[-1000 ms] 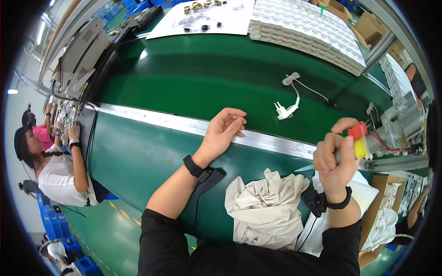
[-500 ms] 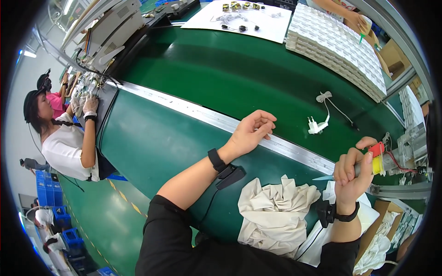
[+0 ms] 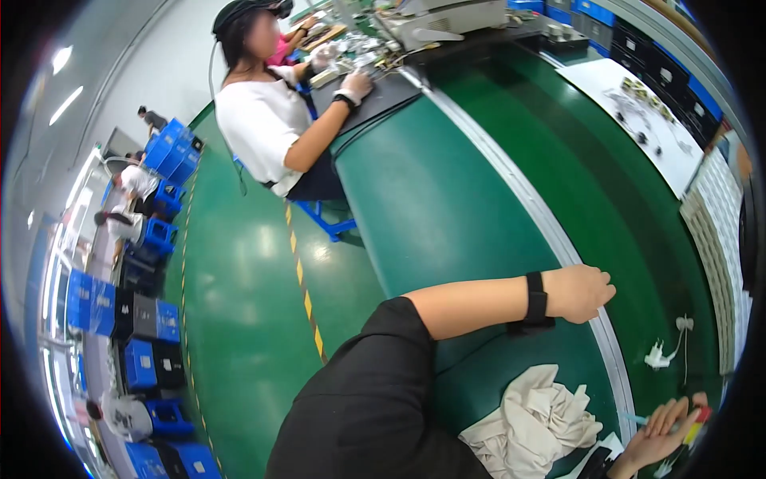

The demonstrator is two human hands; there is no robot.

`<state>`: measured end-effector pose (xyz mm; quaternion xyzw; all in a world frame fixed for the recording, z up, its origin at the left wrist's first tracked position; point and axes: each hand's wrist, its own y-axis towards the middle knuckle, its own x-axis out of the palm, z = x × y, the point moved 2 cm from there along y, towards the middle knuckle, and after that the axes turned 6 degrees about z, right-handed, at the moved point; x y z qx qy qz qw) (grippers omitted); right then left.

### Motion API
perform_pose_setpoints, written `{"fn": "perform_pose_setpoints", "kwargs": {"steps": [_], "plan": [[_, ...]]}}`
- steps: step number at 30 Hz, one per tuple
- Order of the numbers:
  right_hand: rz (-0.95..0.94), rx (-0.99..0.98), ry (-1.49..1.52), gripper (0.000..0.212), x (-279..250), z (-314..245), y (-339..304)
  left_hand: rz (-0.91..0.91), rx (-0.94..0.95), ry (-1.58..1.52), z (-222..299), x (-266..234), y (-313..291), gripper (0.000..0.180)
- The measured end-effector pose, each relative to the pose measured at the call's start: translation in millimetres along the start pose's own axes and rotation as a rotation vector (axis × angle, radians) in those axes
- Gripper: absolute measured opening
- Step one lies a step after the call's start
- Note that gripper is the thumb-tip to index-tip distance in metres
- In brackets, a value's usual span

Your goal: The person picks up a circuit board and applies glue to it using a dispenser. They then set the board back on the conveyor belt and move a power cord aside before repeating the process with another board.

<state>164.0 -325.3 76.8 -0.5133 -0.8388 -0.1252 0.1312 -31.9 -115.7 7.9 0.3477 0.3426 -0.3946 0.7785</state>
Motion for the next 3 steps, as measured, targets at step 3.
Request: {"fn": "perform_pose_setpoints", "kwargs": {"steps": [3], "plan": [[0.049, -0.008, -0.058, 0.029, 19.9, -8.3, -17.6, 0.002, -0.03, 0.233, -10.2, 3.0, -15.7, 0.027]]}}
